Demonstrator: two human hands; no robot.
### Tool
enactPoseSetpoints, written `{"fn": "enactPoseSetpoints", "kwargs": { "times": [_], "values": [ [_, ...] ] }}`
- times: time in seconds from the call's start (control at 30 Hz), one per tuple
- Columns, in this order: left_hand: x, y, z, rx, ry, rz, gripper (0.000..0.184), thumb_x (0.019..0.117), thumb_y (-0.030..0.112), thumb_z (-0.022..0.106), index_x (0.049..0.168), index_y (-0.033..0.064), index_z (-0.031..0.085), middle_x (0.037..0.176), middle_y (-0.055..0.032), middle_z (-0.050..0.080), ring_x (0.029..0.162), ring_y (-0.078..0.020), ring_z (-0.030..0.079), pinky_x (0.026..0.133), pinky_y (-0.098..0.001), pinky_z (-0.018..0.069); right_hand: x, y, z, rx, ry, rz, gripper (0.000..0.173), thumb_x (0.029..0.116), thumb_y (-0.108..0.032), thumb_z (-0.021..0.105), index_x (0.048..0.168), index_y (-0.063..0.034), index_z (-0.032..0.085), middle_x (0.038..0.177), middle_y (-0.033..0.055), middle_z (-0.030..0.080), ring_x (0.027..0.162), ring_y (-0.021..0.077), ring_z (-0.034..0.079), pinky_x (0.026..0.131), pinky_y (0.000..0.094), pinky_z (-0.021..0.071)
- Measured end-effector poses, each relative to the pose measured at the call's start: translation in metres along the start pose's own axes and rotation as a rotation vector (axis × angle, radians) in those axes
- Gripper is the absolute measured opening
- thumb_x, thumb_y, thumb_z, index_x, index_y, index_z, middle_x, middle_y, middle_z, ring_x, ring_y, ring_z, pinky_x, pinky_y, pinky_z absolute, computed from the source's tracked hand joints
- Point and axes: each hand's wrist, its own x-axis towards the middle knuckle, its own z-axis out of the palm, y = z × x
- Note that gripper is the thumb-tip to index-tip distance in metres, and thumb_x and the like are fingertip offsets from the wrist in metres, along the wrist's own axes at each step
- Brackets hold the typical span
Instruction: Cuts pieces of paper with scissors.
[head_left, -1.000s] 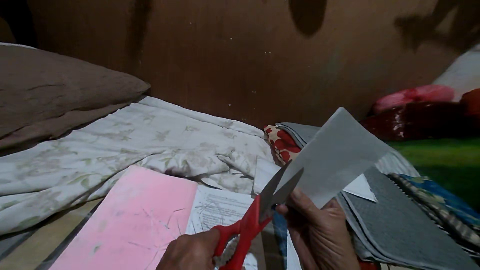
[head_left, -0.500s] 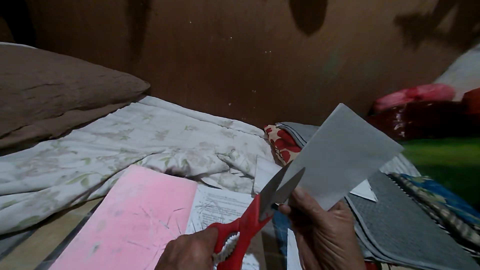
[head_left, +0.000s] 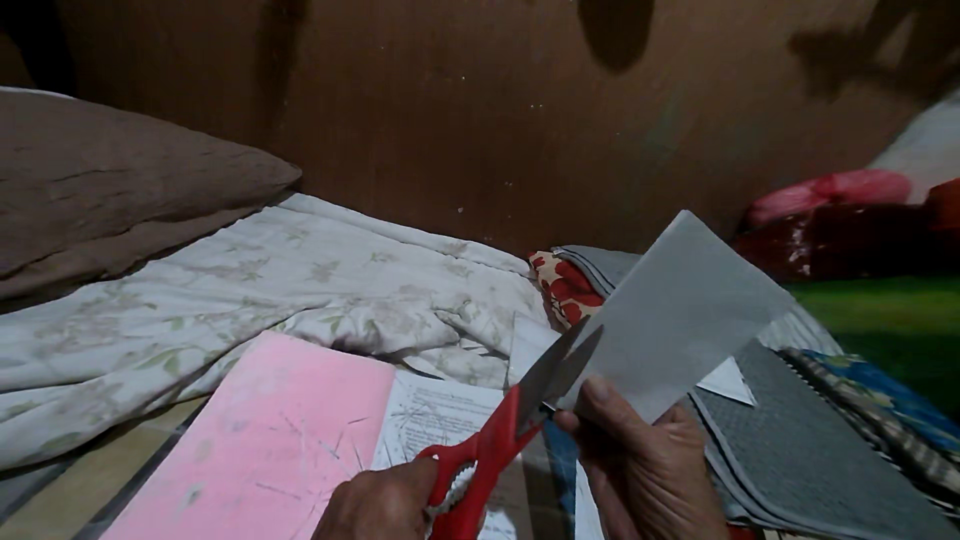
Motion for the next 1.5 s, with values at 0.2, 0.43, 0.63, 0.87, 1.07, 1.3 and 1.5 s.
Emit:
{"fn": "enactPoseSetpoints", "kwargs": {
  "times": [0.2,0.43,0.63,0.87,1.07,1.3,1.5],
  "values": [
    [0.000,-0.001,0.001,-0.086,0.042,0.000,0.040,0.0950,0.033,0.072,0.091,-0.0068,0.071,0.074,-0.0194,0.069,0.067,-0.0323,0.068,0.062,-0.0506,0.0526,0.000,0.002,0.001,-0.006,0.018,0.053,0.023,0.0896,0.024,0.049,0.099,0.0029,0.054,0.072,0.0089,0.072,0.057,0.0140,0.071,0.054,0.0256,0.0625],
    [0.003,-0.016,-0.010,-0.298,0.059,-0.106,0.034,0.0911,0.033,0.076,0.100,0.0003,0.074,0.073,-0.0051,0.066,0.060,-0.0118,0.060,0.058,-0.0319,0.0511,0.001,0.007,0.000,-0.050,0.033,0.028,0.027,0.0908,0.023,0.047,0.104,-0.0002,0.051,0.073,0.0052,0.071,0.056,0.0115,0.070,0.052,0.0242,0.0616],
    [0.003,-0.043,-0.027,-0.288,0.247,-0.231,0.018,0.0871,0.028,0.081,0.091,0.0114,0.074,0.070,0.0034,0.067,0.062,-0.0082,0.064,0.058,-0.0278,0.0548,0.004,-0.011,-0.019,-0.115,0.028,-0.079,0.021,0.0988,0.012,0.050,0.104,-0.0066,0.058,0.077,0.0016,0.072,0.060,0.0107,0.071,0.053,0.0261,0.0621],
    [-0.002,-0.069,-0.042,-0.170,0.299,-0.365,0.022,0.0964,0.026,0.075,0.088,0.0048,0.074,0.071,-0.0072,0.067,0.062,-0.0190,0.063,0.060,-0.0394,0.0529,-0.006,-0.018,-0.083,-0.548,0.112,0.112,0.024,0.0956,0.007,0.062,0.118,-0.0004,0.055,0.082,0.0054,0.067,0.059,0.0111,0.065,0.051,0.0250,0.0574],
    [-0.012,-0.062,-0.049,-0.643,0.338,-0.387,0.030,0.1062,0.032,0.058,0.110,0.0030,0.068,0.087,-0.0023,0.073,0.062,-0.0065,0.062,0.056,-0.0229,0.0512,-0.059,-0.012,-0.172,-0.724,0.349,0.125,0.033,0.0993,-0.004,0.062,0.128,0.0056,0.050,0.089,0.0050,0.063,0.062,0.0061,0.064,0.053,0.0232,0.0570],
    [-0.023,-0.061,-0.039,-0.948,0.303,-0.521,0.022,0.1059,0.023,0.058,0.107,0.0012,0.062,0.081,-0.0063,0.067,0.056,-0.0119,0.060,0.050,-0.0278,0.0540,-0.075,0.030,-0.205,-0.840,0.352,-0.051,0.033,0.0998,-0.011,0.063,0.121,0.0125,0.056,0.080,0.0064,0.062,0.053,0.0022,0.057,0.050,0.0210,0.0528],
    [-0.042,-0.066,-0.029,-0.937,0.237,-0.503,0.023,0.1073,0.021,0.055,0.103,0.0014,0.064,0.077,-0.0052,0.068,0.055,-0.0097,0.061,0.050,-0.0237,0.0525,-0.076,0.033,-0.207,-0.968,0.328,-0.147,0.033,0.1010,-0.013,0.063,0.120,0.0135,0.062,0.086,0.0179,0.065,0.060,0.0123,0.059,0.057,0.0306,0.0532]
  ]
}}
